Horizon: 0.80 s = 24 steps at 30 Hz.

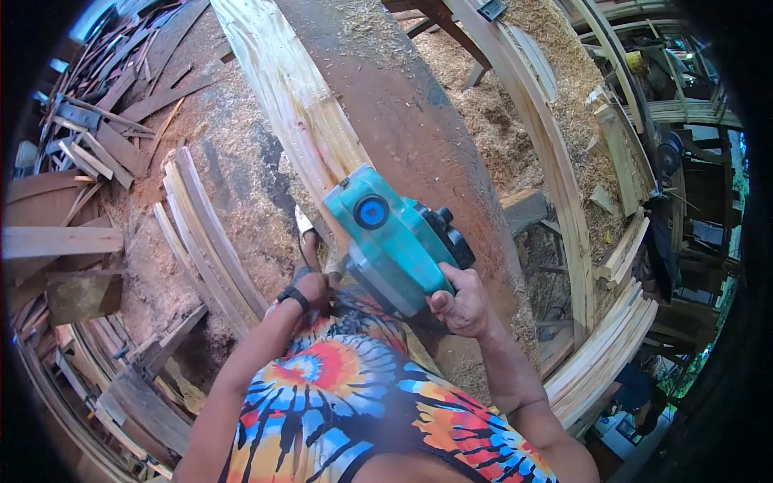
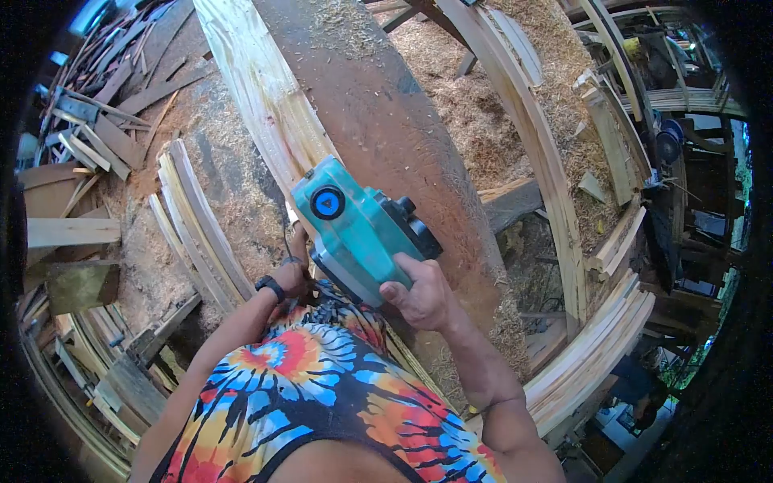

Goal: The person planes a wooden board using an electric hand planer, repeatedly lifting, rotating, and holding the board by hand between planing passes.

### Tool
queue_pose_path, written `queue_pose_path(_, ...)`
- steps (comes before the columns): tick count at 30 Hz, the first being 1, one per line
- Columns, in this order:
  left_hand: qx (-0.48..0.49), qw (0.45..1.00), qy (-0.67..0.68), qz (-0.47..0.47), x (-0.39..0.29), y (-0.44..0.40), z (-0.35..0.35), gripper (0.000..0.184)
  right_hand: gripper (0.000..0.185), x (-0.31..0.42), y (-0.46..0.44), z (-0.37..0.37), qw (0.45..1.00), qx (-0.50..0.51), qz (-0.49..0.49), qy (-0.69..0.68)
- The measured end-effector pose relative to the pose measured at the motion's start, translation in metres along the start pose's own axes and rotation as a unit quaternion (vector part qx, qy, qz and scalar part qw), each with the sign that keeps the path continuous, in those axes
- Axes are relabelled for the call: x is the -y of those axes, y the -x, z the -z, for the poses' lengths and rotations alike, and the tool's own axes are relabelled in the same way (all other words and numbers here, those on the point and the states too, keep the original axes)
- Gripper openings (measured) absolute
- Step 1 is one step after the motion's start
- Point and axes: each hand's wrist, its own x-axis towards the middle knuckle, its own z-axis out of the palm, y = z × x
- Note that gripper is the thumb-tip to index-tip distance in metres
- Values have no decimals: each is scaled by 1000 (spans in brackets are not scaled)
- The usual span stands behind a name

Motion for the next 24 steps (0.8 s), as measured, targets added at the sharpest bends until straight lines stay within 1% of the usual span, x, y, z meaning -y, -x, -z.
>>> queue_pose_path(2, -13, 1000, 9, 5, 7, -3, 1, 34, 71, 6, -11, 4, 1000, 24, 1, 15)
queue_pose_path(5, -27, 999, 36, 18, 9, -5, 13, 33, 71, 15, -30, 3, 999, 28, 19, 13)
queue_pose_path(12, -50, 993, 91, 54, 8, 7, 52, 33, 71, 42, -77, 2, 998, 37, 17, 38)
queue_pose_path(16, -58, 994, 84, 25, 32, -4, 49, 32, 70, 56, -106, -1, 999, 35, 19, 25)
queue_pose_path(17, -55, 995, 73, 31, 36, -7, 47, 32, 69, 59, -113, -2, 999, 34, 18, 22)
queue_pose_path(19, -52, 996, 51, 43, 29, -7, 55, 32, 67, 63, -128, -4, 999, 30, 26, 26)
queue_pose_path(23, -4, 998, 56, -7, 24, -4, 64, 33, 65, 81, -161, -10, 999, 14, 34, 28)
queue_pose_path(24, 8, 997, 69, -16, 9, 6, 75, 33, 65, 82, -170, -12, 999, 13, 31, 24)
